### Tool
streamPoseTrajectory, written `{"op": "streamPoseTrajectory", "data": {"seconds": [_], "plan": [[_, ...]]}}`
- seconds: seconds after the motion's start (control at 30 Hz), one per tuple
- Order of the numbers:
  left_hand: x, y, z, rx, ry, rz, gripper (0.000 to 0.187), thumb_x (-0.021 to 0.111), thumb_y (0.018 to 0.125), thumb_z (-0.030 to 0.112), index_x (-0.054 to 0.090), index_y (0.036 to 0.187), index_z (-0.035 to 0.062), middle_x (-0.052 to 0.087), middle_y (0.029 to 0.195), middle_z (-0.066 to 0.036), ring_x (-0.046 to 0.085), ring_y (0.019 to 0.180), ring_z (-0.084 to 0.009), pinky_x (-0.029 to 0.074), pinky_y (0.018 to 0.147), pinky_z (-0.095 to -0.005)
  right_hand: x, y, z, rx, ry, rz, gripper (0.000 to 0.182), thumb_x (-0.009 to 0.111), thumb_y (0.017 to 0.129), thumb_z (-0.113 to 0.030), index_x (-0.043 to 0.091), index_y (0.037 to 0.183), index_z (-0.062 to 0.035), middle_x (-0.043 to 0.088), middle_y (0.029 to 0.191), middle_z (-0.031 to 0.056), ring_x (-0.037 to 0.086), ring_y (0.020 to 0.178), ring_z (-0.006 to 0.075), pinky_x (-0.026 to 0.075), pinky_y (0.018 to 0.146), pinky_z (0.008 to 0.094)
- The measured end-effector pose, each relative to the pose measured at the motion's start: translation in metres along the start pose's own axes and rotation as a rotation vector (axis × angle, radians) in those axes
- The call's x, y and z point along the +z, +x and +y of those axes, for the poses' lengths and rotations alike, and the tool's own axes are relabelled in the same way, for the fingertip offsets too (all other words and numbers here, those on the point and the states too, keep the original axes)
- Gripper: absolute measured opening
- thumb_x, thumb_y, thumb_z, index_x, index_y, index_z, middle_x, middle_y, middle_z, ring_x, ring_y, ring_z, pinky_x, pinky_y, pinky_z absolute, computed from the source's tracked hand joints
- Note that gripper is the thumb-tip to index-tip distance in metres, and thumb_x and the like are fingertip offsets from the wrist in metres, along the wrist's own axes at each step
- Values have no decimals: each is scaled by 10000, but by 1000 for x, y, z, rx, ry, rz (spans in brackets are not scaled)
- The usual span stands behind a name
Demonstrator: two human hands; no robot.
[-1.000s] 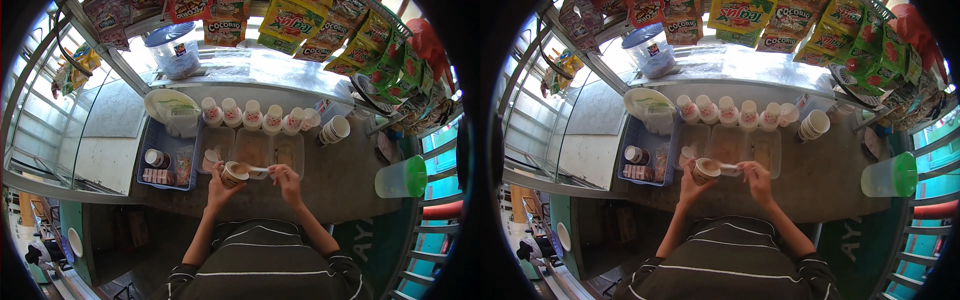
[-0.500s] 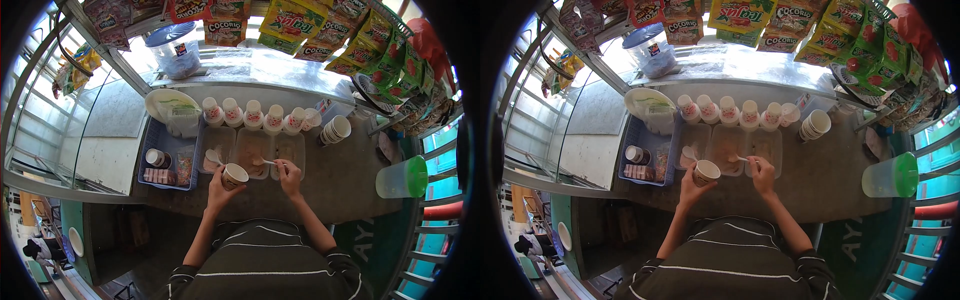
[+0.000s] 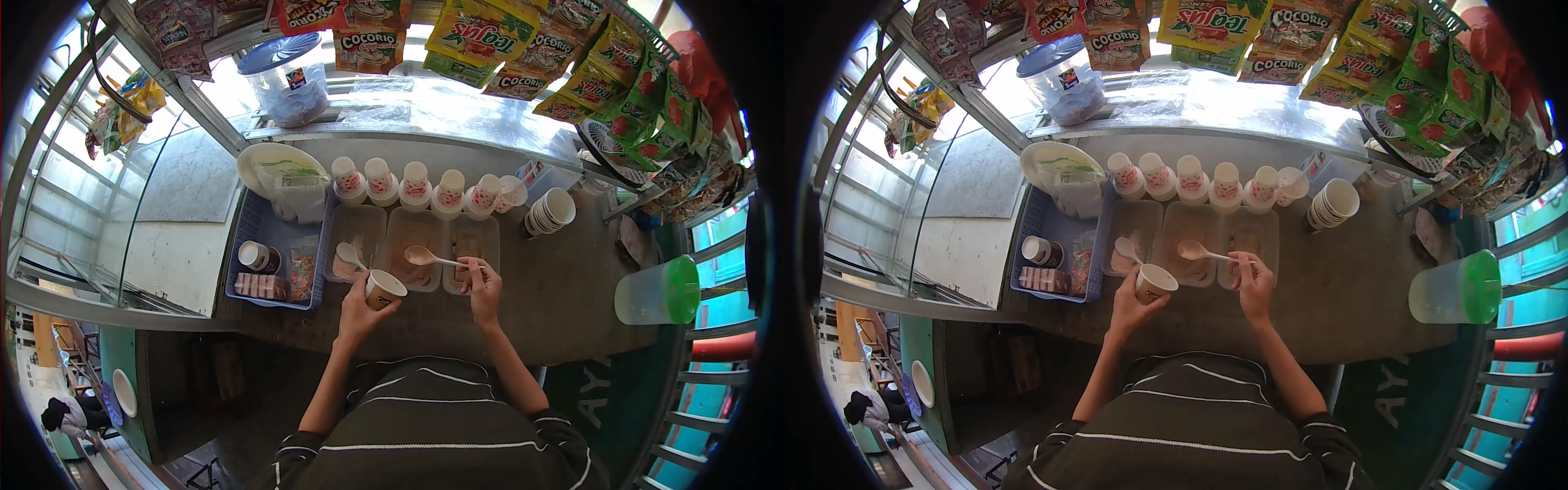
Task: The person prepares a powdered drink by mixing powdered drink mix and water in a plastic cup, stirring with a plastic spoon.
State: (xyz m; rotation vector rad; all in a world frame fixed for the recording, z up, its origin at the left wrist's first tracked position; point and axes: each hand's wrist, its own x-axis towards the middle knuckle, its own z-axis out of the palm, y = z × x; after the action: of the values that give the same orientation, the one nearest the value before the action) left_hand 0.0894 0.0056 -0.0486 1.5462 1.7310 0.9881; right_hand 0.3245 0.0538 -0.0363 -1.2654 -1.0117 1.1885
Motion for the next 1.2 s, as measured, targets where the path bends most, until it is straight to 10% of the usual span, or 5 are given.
{"op": "streamPoseTrajectory", "data": {"seconds": [0.27, 0.47, 1.2], "plan": [[0, 0, 7, 36, -24, -45, 734, 840, 618, 272, 473, 1196, 5, 624, 1048, -168, 625, 971, -281, 484, 837, -363, 10, -20, -28, -196, -170, -393, 265, 501, 969, -216, 656, 964, -1, 646, 792, 35, 509, 619, 30, 402, 533, 182], [0, -2, 6, -2, -50, -44, 819, 841, 624, 275, 379, 1248, 16, 620, 1062, -179, 621, 1004, -288, 482, 851, -366, 1, 7, 6, -176, -360, 6, 239, 535, 940, -201, 677, 912, -11, 655, 723, 43, 552, 584, 78, 418, 522, 216], [-5, 2, 13, -37, -60, -22, 793, 840, 631, 283, 379, 1221, 22, 613, 1072, -176, 619, 1002, -304, 478, 854, -378, 9, -15, -25, 6, 42, -201, 255, 492, 972, -201, 655, 970, -5, 653, 819, 41, 463, 538, 25, 376, 479, 181]]}}
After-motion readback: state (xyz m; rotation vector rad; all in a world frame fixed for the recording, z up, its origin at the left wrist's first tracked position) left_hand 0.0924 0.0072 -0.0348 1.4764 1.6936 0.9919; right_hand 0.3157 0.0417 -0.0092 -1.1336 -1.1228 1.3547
